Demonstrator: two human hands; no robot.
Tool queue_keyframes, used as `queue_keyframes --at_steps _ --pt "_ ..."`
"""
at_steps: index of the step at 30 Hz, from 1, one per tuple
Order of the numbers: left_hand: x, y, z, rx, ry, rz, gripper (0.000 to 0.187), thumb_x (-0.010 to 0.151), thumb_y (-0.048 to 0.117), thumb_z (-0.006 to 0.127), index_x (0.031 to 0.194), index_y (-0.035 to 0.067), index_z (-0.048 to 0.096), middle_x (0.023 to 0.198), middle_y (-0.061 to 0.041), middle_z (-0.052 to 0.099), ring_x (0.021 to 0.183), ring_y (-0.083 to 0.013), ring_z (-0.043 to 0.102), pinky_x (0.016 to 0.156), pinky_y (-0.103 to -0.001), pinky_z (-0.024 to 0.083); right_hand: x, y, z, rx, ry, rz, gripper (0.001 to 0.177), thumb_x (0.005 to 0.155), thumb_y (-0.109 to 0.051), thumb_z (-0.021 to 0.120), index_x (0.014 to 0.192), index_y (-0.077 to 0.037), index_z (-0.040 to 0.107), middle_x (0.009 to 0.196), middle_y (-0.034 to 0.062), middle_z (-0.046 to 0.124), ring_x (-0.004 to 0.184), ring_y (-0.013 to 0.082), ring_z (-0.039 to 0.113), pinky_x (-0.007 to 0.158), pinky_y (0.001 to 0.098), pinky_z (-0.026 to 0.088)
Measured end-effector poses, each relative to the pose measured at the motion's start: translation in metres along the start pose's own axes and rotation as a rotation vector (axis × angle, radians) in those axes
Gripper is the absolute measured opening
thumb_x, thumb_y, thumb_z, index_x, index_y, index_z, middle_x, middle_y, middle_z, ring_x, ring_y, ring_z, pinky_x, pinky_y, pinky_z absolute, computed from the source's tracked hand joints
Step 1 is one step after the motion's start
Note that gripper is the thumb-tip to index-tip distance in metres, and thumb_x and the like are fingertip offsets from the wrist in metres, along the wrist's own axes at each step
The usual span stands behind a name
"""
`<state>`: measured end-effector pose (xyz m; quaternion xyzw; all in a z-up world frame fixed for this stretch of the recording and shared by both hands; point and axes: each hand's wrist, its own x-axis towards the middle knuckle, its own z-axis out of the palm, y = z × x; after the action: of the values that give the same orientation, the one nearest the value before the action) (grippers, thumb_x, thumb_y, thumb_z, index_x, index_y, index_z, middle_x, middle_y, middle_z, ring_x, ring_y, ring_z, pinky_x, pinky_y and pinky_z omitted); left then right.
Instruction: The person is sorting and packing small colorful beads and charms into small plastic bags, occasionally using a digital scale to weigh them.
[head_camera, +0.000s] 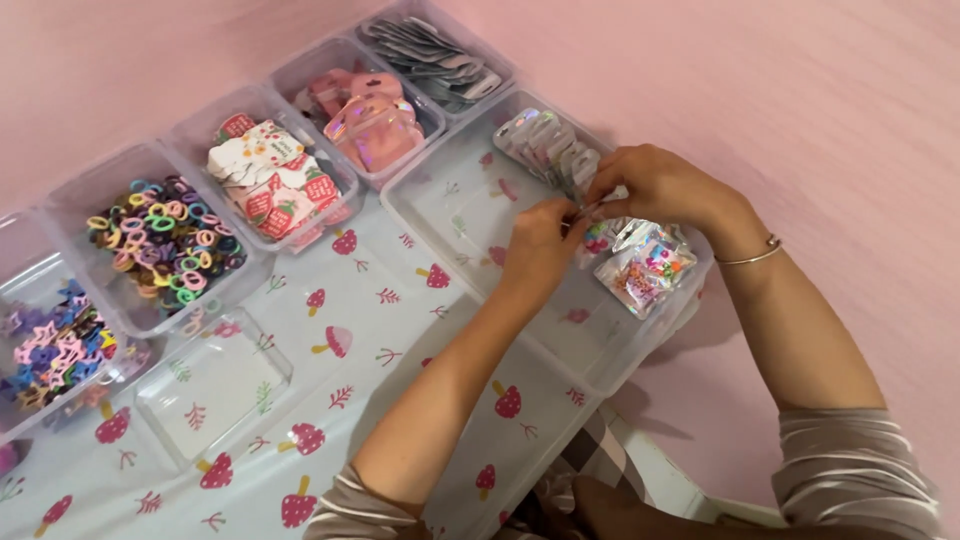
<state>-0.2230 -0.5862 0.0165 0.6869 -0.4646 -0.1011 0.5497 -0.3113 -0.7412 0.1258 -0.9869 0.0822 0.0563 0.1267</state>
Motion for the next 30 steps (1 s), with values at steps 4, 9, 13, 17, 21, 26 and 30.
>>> queue_keyframes --at_steps 4,9,13,17,21,26,30 --pt "0.006 -0.005 -0.005 -0.094 -0.166 -0.136 0.031 0.078 0.016 0.082 0.101 -0.003 0.072 0.092 -0.022 0.074 0.091 -0.0364 0.075 0.077 -0.041 0.062 -0.011 0.010 -0.016 -0.038 -0.009 0.004 0.015 0.080 -0.033 0.081 0.087 -0.021 0.078 0.086 0.0024 0.073 0.096 0.0282 0.070 0.082 0.0449 0.057" --pt "0.013 -0.032 0.037 0.142 -0.573 -0.211 0.035 0.081 0.025 0.081 0.105 0.000 0.076 0.094 -0.021 0.076 0.099 -0.0384 0.074 0.083 -0.045 0.060 -0.022 0.010 -0.016 0.026 -0.178 0.127 0.019 0.074 -0.030 0.082 0.089 -0.018 0.082 0.087 0.0105 0.079 0.096 0.0365 0.073 0.083 0.0493 0.055" --pt "0.013 -0.031 0.054 0.163 -0.602 -0.213 0.030 0.081 0.023 0.078 0.101 0.001 0.077 0.088 -0.021 0.075 0.091 -0.0371 0.075 0.076 -0.044 0.062 -0.024 0.017 0.004 -0.063 -0.268 0.111 0.015 0.072 -0.034 0.086 0.082 -0.024 0.082 0.082 0.0017 0.080 0.093 0.0270 0.076 0.084 0.0421 0.058" --pt "0.018 -0.059 0.071 0.209 -0.527 -0.213 0.022 0.080 0.020 0.077 0.092 0.002 0.077 0.076 -0.016 0.073 0.079 -0.0339 0.076 0.066 -0.041 0.062 -0.019 0.011 0.003 -0.031 -0.292 0.144 0.015 0.072 -0.034 0.087 0.082 -0.024 0.082 0.081 -0.0006 0.080 0.092 0.0229 0.077 0.084 0.0390 0.058" --pt "0.039 -0.081 0.034 0.208 -0.482 -0.257 0.020 0.083 0.013 0.072 0.094 -0.004 0.077 0.084 -0.028 0.073 0.096 -0.0477 0.072 0.081 -0.052 0.058 0.003 0.002 -0.005 -0.044 -0.248 0.117 0.018 0.077 -0.035 0.081 0.090 -0.022 0.080 0.089 0.0065 0.081 0.097 0.0323 0.074 0.085 0.0457 0.058" --pt "0.087 -0.127 -0.028 0.336 -0.203 -0.245 0.013 0.083 0.014 0.068 0.081 0.005 0.078 0.069 -0.019 0.072 0.085 -0.0416 0.074 0.073 -0.048 0.060 0.072 0.008 0.012 -0.102 -0.107 0.033 0.013 0.083 -0.023 0.077 0.093 -0.016 0.077 0.090 0.0115 0.077 0.097 0.0367 0.072 0.084 0.0496 0.057" --pt "0.099 -0.141 -0.061 0.448 0.112 -0.004 0.007 0.081 0.003 0.071 0.074 0.001 0.072 0.068 -0.024 0.068 0.074 -0.0431 0.073 0.062 -0.046 0.061 0.133 0.021 0.040 -0.221 -0.019 -0.055 0.010 0.086 -0.018 0.075 0.094 -0.013 0.074 0.093 0.0123 0.074 0.098 0.0378 0.071 0.084 0.0486 0.057"
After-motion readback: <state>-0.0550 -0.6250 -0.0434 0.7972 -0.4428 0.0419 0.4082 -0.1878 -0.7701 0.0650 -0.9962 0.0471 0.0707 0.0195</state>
